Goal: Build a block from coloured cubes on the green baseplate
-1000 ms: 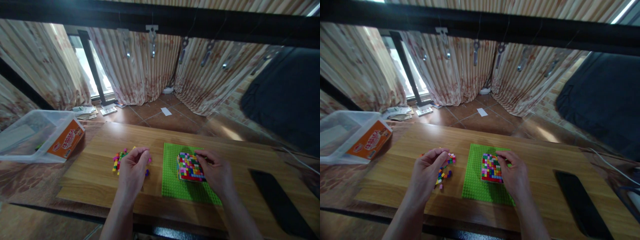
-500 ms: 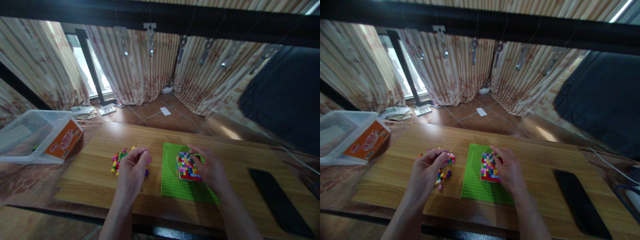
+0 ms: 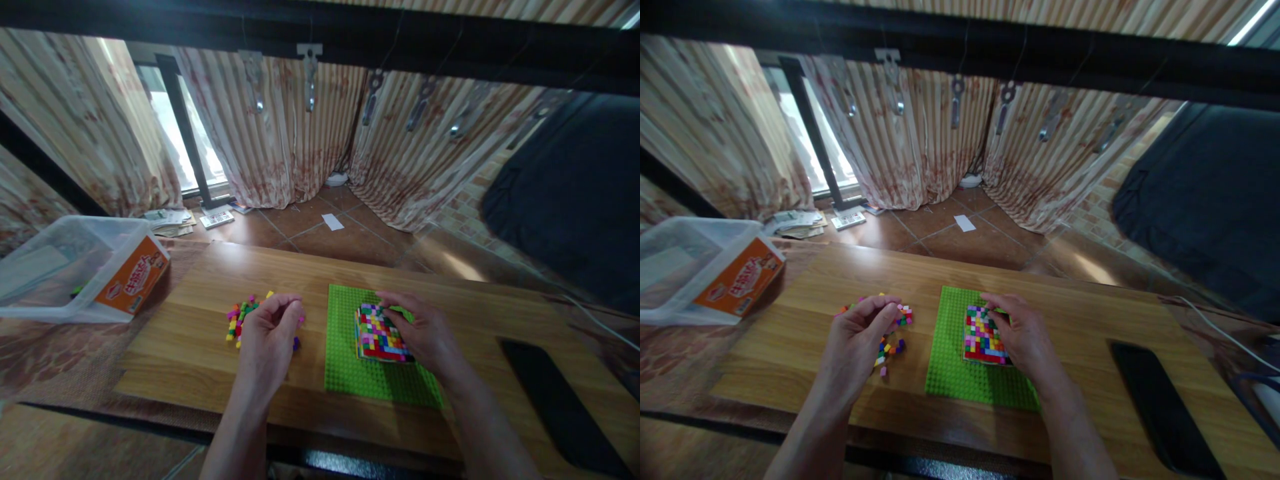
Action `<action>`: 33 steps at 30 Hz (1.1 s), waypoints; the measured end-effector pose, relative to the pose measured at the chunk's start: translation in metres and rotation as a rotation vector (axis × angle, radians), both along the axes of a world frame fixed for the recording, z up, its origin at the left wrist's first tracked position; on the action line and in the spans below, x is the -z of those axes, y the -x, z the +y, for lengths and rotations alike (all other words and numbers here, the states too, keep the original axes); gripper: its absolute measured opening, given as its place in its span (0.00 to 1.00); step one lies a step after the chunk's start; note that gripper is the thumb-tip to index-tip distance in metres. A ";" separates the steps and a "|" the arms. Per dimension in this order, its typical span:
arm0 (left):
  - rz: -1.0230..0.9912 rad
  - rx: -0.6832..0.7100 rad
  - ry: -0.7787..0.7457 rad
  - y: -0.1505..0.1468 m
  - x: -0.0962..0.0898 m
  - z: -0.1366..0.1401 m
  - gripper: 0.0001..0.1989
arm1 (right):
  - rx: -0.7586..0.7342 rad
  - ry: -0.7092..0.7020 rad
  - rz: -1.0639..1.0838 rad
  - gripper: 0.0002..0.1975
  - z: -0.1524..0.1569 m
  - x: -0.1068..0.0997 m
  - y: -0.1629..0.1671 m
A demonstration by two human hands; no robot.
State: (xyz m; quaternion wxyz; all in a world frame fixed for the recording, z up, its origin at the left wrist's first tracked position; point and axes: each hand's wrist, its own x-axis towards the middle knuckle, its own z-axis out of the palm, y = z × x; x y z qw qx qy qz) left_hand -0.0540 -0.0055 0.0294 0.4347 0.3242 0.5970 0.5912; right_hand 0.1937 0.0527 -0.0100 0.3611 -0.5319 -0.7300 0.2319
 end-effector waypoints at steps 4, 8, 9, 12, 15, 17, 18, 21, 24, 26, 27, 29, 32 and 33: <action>0.000 0.001 0.003 -0.001 0.002 0.001 0.10 | 0.006 0.067 0.011 0.14 0.003 -0.003 0.000; -0.013 0.006 -0.004 -0.001 0.002 0.001 0.11 | 0.023 0.102 0.022 0.15 0.002 -0.002 -0.001; -0.017 0.002 -0.003 -0.001 0.002 0.000 0.11 | 0.029 0.104 0.026 0.15 0.002 -0.001 -0.002; -0.030 -0.022 0.000 0.000 -0.002 -0.001 0.12 | 0.044 0.098 0.044 0.18 0.000 0.002 -0.006; -0.031 -0.054 -0.015 0.001 -0.004 -0.002 0.12 | 0.098 0.028 0.091 0.16 -0.003 -0.002 -0.007; -0.028 -0.072 -0.031 0.002 -0.004 -0.002 0.11 | 0.172 -0.045 0.147 0.13 -0.008 -0.008 -0.002; -0.027 -0.078 -0.035 0.003 -0.004 -0.002 0.10 | 0.201 -0.077 0.172 0.12 -0.012 -0.011 0.003; -0.028 -0.094 -0.036 0.006 -0.003 -0.002 0.08 | 0.159 -0.141 0.193 0.08 -0.027 -0.023 0.026; -0.032 -0.118 -0.041 0.009 -0.003 -0.001 0.07 | -0.099 -0.115 0.138 0.05 -0.044 -0.030 0.057; -0.031 -0.129 -0.056 0.010 -0.002 -0.001 0.07 | -0.262 -0.069 0.083 0.06 -0.054 -0.029 0.079; -0.033 -0.131 -0.064 0.011 -0.001 -0.001 0.07 | -0.316 -0.027 0.067 0.07 -0.059 -0.026 0.089; -0.041 -0.129 -0.074 0.012 0.000 -0.001 0.06 | -0.394 0.050 0.038 0.08 -0.068 -0.016 0.107; -0.049 -0.123 -0.081 0.013 0.001 -0.001 0.06 | -0.397 0.105 -0.055 0.06 -0.080 0.004 0.126; -0.047 -0.120 -0.082 0.013 0.001 -0.001 0.06 | -0.371 0.101 -0.090 0.05 -0.083 0.010 0.130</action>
